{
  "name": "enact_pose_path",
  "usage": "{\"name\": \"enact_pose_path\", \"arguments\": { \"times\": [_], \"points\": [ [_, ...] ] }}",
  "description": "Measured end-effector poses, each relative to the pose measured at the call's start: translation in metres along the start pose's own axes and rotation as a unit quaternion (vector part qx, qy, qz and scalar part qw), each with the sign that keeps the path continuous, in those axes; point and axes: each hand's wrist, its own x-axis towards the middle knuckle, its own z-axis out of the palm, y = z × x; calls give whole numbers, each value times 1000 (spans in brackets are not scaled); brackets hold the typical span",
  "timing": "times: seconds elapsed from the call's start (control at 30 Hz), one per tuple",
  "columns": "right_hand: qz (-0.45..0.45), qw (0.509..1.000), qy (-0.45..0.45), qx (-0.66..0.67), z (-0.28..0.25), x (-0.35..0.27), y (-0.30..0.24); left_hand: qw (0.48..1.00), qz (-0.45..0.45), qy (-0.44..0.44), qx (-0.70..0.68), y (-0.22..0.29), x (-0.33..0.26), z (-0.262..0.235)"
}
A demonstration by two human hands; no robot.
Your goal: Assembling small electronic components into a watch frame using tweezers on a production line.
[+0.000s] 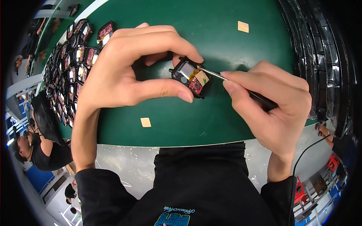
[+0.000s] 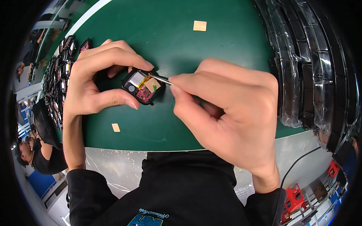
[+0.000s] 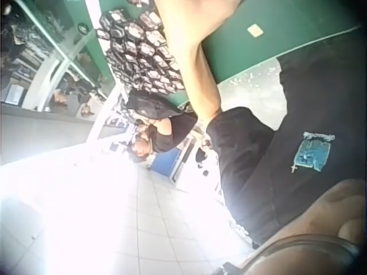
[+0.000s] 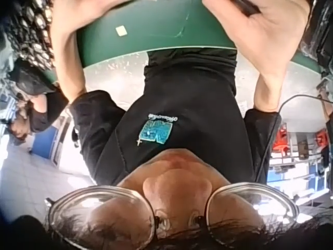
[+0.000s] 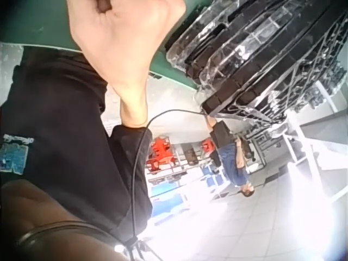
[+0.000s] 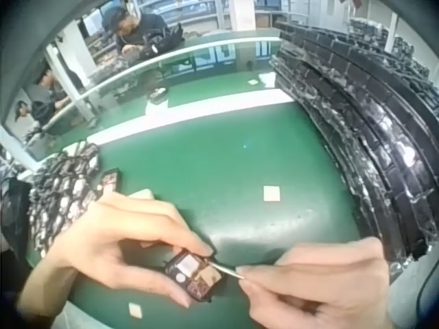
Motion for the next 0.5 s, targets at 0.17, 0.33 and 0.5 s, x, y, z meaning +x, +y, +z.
{"name": "enact_pose_path", "arguments": {
  "times": [0.17,0.33,0.5],
  "points": [
    [-4,1000,5,-7,1,0,1,999,30,-10,22,-1,2,-2],
    [-15,1000,16,4,0,-3,0,999,26,-10,24,4,2,-2],
    [-13,1000,15,7,2,-5,-1,1000,15,-9,21,4,-3,-1]
  ]
}}
